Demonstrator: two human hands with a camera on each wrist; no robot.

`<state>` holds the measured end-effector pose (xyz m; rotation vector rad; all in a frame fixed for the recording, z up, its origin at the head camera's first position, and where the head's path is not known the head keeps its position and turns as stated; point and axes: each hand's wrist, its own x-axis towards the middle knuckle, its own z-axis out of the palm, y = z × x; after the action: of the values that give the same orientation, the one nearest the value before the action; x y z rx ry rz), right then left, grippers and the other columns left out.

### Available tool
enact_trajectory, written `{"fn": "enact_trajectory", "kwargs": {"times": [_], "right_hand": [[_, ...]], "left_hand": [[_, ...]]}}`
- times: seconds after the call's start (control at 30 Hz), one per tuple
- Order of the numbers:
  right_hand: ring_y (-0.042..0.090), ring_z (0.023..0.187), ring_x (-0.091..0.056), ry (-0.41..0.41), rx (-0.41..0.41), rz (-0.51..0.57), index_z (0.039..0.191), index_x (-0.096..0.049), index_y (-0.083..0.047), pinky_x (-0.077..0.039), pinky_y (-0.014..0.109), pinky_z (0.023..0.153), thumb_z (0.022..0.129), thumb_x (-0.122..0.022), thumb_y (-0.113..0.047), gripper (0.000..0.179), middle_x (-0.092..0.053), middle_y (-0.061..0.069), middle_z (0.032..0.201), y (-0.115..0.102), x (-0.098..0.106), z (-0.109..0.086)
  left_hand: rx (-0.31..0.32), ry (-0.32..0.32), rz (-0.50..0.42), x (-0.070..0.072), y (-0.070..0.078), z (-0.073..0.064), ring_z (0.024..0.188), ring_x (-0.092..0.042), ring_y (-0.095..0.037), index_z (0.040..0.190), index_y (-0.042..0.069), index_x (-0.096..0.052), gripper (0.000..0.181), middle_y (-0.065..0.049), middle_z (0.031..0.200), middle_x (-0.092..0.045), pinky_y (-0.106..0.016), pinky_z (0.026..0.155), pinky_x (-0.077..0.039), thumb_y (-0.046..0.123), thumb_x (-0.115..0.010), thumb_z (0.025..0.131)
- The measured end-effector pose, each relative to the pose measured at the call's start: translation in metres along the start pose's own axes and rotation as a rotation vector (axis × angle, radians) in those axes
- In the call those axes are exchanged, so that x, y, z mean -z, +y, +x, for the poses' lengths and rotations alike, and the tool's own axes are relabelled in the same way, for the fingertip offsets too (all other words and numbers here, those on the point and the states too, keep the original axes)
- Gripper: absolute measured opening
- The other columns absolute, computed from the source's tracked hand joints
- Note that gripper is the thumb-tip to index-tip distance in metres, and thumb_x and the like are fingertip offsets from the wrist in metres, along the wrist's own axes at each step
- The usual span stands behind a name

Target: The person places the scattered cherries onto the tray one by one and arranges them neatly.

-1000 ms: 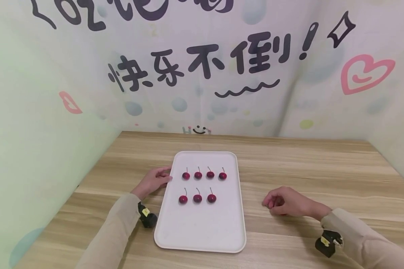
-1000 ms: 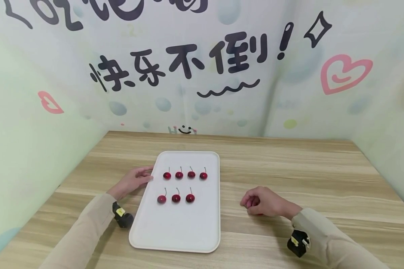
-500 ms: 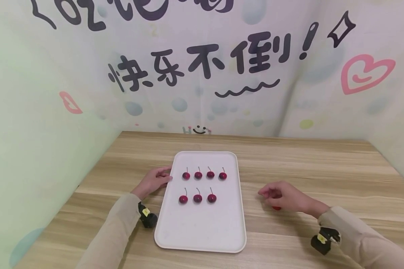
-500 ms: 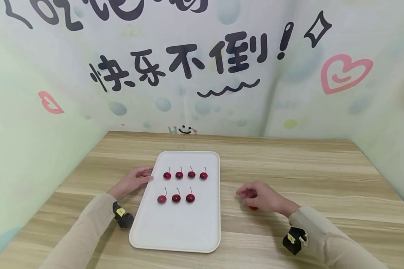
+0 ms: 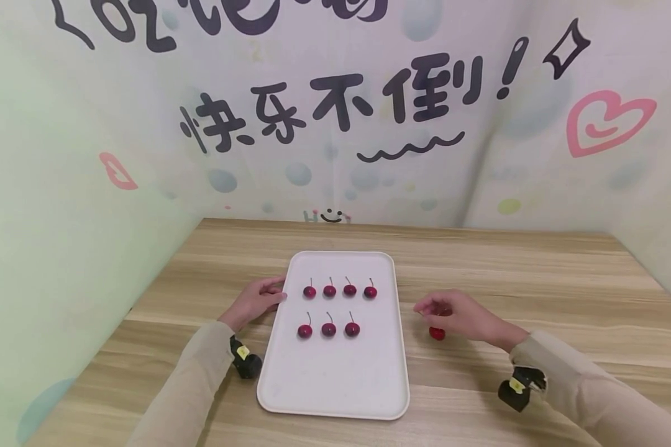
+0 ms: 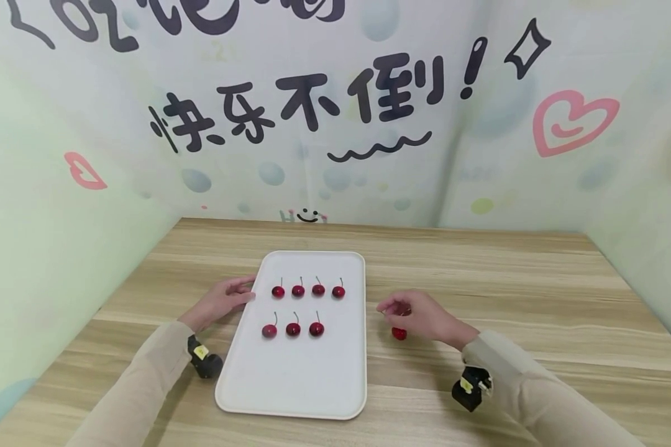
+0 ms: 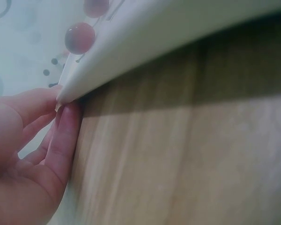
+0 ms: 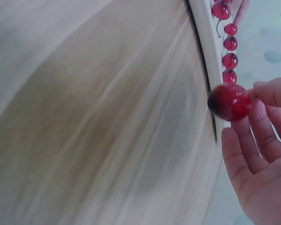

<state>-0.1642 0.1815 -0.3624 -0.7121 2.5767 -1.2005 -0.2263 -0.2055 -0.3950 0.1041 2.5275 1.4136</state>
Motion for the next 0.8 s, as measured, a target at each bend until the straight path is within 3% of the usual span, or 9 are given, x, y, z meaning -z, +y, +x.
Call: {"fn": "enact_trajectory", "kwargs": {"times": [0.27,0.5,0.8], "right_hand": [[0.016,0.073,-0.053,0.015,0.023,0.022,0.101,-0.062,0.002,-0.048,0.022,0.063,0.082,-0.06,-0.004,0.019,-0.06,0.009,0.085,-0.015,-0.008,0.018],[0.014,0.069,-0.056,-0.003,0.037,0.038,0.1,-0.062,0.001,-0.049,0.023,0.062,0.082,-0.062,-0.006,0.019,-0.059,0.002,0.08,-0.023,-0.019,0.038],[0.015,0.071,-0.058,0.0,0.005,0.108,0.098,-0.062,0.002,-0.049,0.024,0.065,0.081,-0.063,-0.007,0.019,-0.059,0.004,0.08,-0.02,-0.033,0.057]], "left_hand": [[-0.012,-0.005,-0.038,0.0,-0.002,0.002,0.086,-0.055,-0.018,0.129,0.001,-0.043,0.046,-0.015,0.099,-0.057,-0.031,0.076,-0.051,0.01,-0.056,0.087],[-0.009,0.002,-0.052,0.0,0.0,0.002,0.085,-0.055,-0.018,0.129,0.001,-0.044,0.045,-0.014,0.098,-0.057,-0.03,0.075,-0.051,0.008,-0.057,0.086],[0.001,0.003,-0.062,-0.002,-0.003,0.002,0.086,-0.056,-0.019,0.129,0.003,-0.045,0.046,-0.014,0.098,-0.057,-0.03,0.075,-0.051,0.01,-0.058,0.086]]}}
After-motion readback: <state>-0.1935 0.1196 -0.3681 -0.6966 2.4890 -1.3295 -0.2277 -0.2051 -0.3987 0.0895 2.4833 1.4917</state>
